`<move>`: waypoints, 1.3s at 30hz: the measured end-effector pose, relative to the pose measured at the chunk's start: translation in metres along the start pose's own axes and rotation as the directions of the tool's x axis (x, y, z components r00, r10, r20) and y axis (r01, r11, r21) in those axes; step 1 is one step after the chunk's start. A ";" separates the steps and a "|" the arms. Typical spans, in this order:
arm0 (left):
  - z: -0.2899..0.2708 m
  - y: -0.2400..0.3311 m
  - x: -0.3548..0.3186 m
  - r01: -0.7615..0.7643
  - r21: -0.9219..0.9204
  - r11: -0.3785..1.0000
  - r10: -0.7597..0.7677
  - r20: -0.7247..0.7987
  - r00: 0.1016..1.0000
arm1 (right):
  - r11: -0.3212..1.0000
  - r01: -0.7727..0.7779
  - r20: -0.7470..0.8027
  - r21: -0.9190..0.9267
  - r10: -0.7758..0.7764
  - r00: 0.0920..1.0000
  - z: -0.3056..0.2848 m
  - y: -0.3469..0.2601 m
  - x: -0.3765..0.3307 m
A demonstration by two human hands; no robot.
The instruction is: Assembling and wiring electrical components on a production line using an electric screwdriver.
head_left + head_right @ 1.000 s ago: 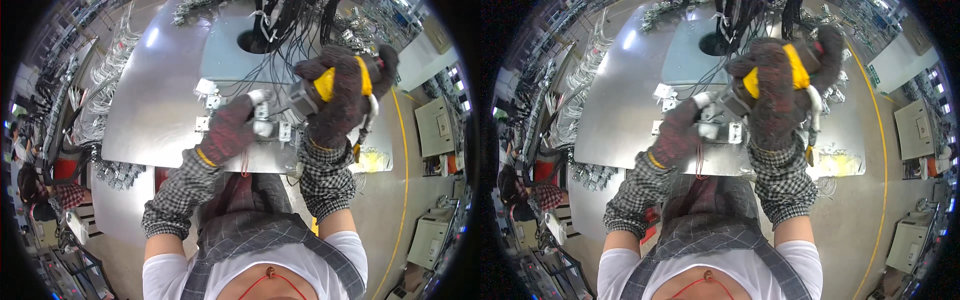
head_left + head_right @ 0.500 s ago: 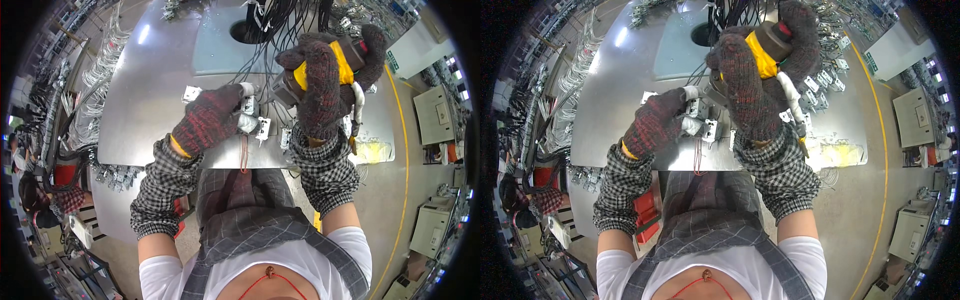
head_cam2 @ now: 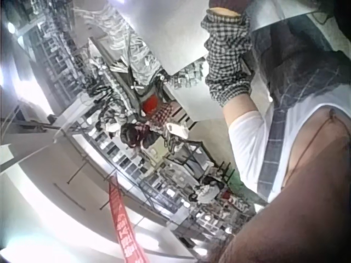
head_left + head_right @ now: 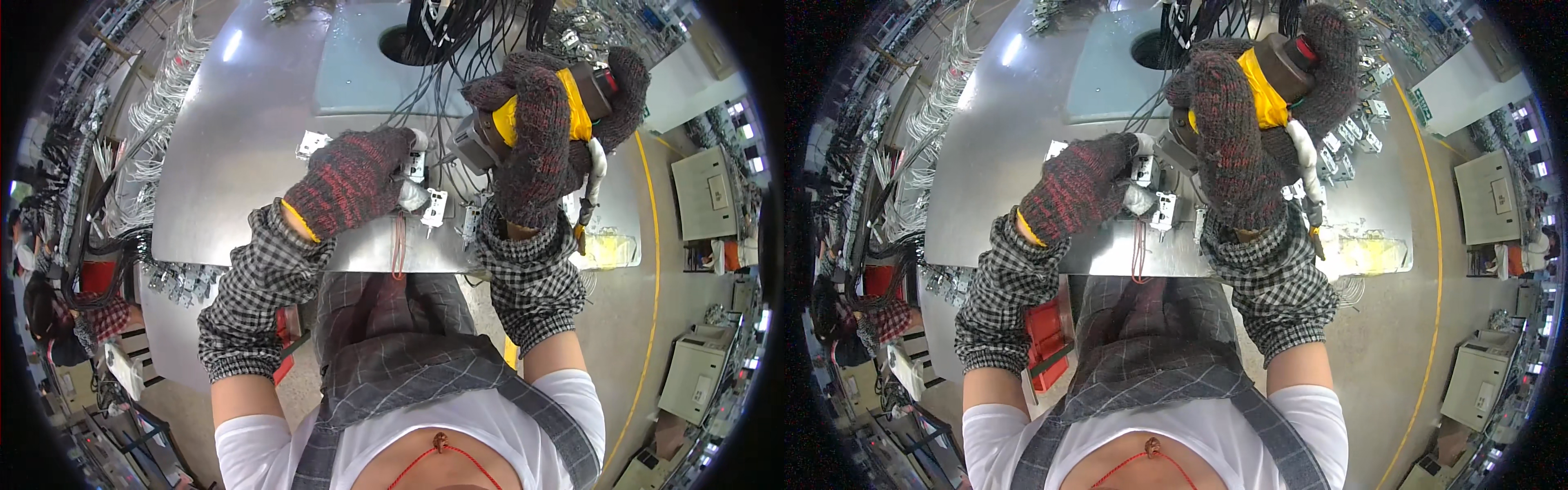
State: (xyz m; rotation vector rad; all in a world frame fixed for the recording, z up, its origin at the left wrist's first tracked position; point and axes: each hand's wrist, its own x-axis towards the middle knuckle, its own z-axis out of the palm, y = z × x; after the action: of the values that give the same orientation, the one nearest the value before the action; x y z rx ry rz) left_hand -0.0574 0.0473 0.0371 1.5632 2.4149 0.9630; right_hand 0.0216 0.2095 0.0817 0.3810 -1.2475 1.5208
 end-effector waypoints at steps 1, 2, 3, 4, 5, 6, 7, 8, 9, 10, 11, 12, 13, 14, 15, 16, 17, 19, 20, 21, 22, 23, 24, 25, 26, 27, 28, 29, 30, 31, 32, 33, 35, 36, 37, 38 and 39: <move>-0.001 0.002 0.001 0.015 0.042 0.999 -0.016 0.015 1.000 | 1.000 -0.001 0.001 0.000 0.001 1.000 -0.001 0.001 0.000; -0.002 0.003 0.001 0.029 0.084 0.996 -0.032 0.030 0.999 | 1.000 0.011 0.019 0.002 -0.011 1.000 -0.001 0.003 0.000; -0.005 0.005 0.001 0.027 0.084 0.996 -0.030 0.027 0.999 | 1.000 0.026 0.038 0.005 -0.026 0.999 -0.002 0.005 0.001; -0.008 0.007 0.001 0.035 0.063 0.997 -0.037 0.033 0.999 | 1.000 0.029 0.040 0.004 -0.029 0.999 -0.003 0.006 0.002; -0.009 0.008 0.002 0.043 0.042 0.998 -0.044 0.041 0.998 | 0.999 0.037 0.045 -0.014 -0.036 0.998 -0.004 0.007 0.003; -0.006 0.006 0.001 0.047 0.039 0.998 -0.049 0.041 0.998 | 0.999 0.038 0.050 -0.029 -0.036 0.998 -0.004 0.007 0.001; -0.001 0.002 0.000 0.010 0.007 1.000 -0.010 0.002 1.000 | 0.998 0.039 0.055 -0.045 -0.036 0.998 -0.004 0.007 -0.001; 0.002 0.000 -0.001 -0.028 -0.023 0.999 0.027 -0.039 0.999 | 0.997 0.040 0.060 -0.061 -0.036 0.998 -0.005 0.007 -0.003; 0.001 0.001 0.000 -0.031 -0.026 0.999 0.030 -0.037 0.999 | 0.996 0.046 0.063 -0.081 -0.041 0.997 -0.006 0.008 -0.003; -0.001 0.004 0.002 -0.033 0.029 0.999 0.033 -0.009 0.999 | 0.994 0.052 0.066 -0.101 -0.045 0.997 -0.006 0.008 -0.004; -0.002 0.005 0.004 -0.036 0.086 0.996 0.035 0.019 0.999 | 0.991 0.058 0.070 -0.120 -0.050 0.996 -0.007 0.009 -0.004; -0.002 0.005 0.003 -0.037 0.086 0.996 0.035 0.020 0.999 | 0.989 0.065 0.073 -0.136 -0.055 0.996 -0.007 0.009 -0.004; -0.001 0.005 0.003 -0.037 0.077 0.996 0.036 0.014 0.999 | 0.986 0.071 0.077 -0.151 -0.060 0.995 -0.006 0.009 -0.005; -0.001 0.005 0.002 -0.037 0.068 0.997 0.036 0.007 0.999 | 0.983 0.078 0.080 -0.165 -0.065 0.995 -0.006 0.009 -0.006; 0.000 0.005 0.001 -0.033 0.070 0.997 0.033 0.004 0.999 | 0.981 0.083 0.087 -0.177 -0.068 0.994 -0.005 0.008 -0.007; 0.001 0.007 0.001 0.016 0.090 0.996 -0.019 0.026 0.999 | 0.978 0.088 0.095 -0.189 -0.072 0.993 -0.004 0.008 -0.008; 0.001 0.007 0.000 0.066 0.111 0.992 -0.072 0.046 0.996 | 0.975 0.094 0.102 -0.200 -0.075 0.992 -0.002 0.007 -0.008; -0.010 0.016 -0.002 0.115 -0.057 0.992 -0.112 0.056 0.992 | 0.972 0.104 0.110 -0.212 -0.082 0.990 -0.002 0.006 -0.008; -0.014 0.020 -0.005 0.163 -0.223 0.961 -0.150 0.076 0.986 | 0.998 0.040 0.096 0.039 -0.044 0.994 0.000 0.005 -0.008; -0.016 0.020 -0.013 0.093 -0.163 0.982 -0.104 -0.058 0.993 | 0.955 -0.025 0.095 0.296 -0.003 0.996 0.001 0.006 -0.009; -0.018 0.020 -0.020 0.017 -0.099 0.995 -0.034 -0.176 0.984 | 0.927 -0.067 -0.022 0.369 0.081 0.996 -0.011 0.013 -0.013; -0.018 0.014 -0.031 0.016 0.046 0.999 -0.008 -0.169 0.986 | 0.930 -0.059 -0.028 0.362 0.074 0.997 -0.020 0.015 -0.015; -0.015 0.015 -0.039 0.020 0.047 0.999 -0.012 -0.168 0.986 | 0.920 -0.085 0.039 0.382 0.076 0.996 -0.015 0.013 -0.013; -0.012 0.017 -0.046 0.126 0.228 0.965 -0.114 -0.067 0.991 | 0.910 -0.112 0.105 0.398 0.076 0.992 -0.010 0.010 -0.011; -0.009 0.016 -0.050 0.204 0.410 0.889 -0.230 0.015 0.973 | 0.910 -0.113 0.103 0.399 0.078 0.992 -0.004 0.006 -0.011; -0.009 0.009 -0.057 0.175 0.360 0.917 -0.176 -0.028 0.984 | 0.986 -0.069 0.090 0.152 0.056 0.994 0.006 0.000 -0.012; -0.007 0.000 -0.060 0.175 0.361 0.916 -0.177 -0.030 0.984 | 0.993 -0.014 0.078 -0.120 0.024 0.997 0.008 -0.003 -0.012; -0.005 -0.009 -0.063 0.141 0.442 0.886 -0.131 -0.054 0.990 | 0.993 -0.013 0.079 -0.118 0.022 0.997 0.006 -0.002 -0.011; -0.007 -0.012 -0.062 0.110 0.522 0.846 -0.083 -0.075 0.994 | 0.997 -0.028 0.081 -0.066 0.033 0.996 0.003 0.001 -0.010; -0.006 -0.008 -0.057 0.146 0.594 0.791 -0.176 -0.008 0.984 | 0.999 -0.043 0.085 -0.014 0.044 0.995 0.001 0.004 -0.010; -0.007 -0.007 -0.058 0.149 0.596 0.789 -0.176 -0.013 0.984 | 0.999 -0.042 0.088 -0.011 0.042 0.995 0.001 0.007 -0.010; -0.007 -0.006 -0.059 0.089 0.617 0.782 -0.097 -0.020 0.995 | 0.997 0.040 0.099 -0.060 -0.034 0.995 0.001 0.011 -0.009; -0.012 -0.001 -0.058 0.030 0.638 0.770 -0.017 -0.026 1.000 | 0.987 0.123 0.114 -0.106 -0.111 0.987 0.003 0.011 -0.008; -0.019 0.007 -0.057 0.107 0.586 0.804 -0.121 -0.015 0.993 | 0.990 0.107 0.109 -0.095 -0.097 0.989 0.004 0.009 -0.008; -0.022 0.011 -0.057 0.187 0.532 0.826 -0.223 0.003 0.975 | 0.992 0.090 0.105 -0.084 -0.081 0.991 0.004 0.008 -0.009; -0.016 -0.009 -0.067 0.140 0.370 0.918 -0.083 -0.166 0.983 | 0.992 0.089 0.103 -0.088 -0.080 0.991 0.001 0.007 -0.009; -0.015 -0.005 -0.068 0.142 0.368 0.919 -0.086 -0.166 0.982 | 0.998 -0.030 0.042 0.049 0.028 0.999 -0.001 0.007 -0.008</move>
State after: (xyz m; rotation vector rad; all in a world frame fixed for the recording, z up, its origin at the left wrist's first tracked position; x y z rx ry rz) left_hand -0.0358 -0.0187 0.0294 1.4749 2.8995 0.6350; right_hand 0.0194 0.2073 0.0713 0.4304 -1.2541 1.5779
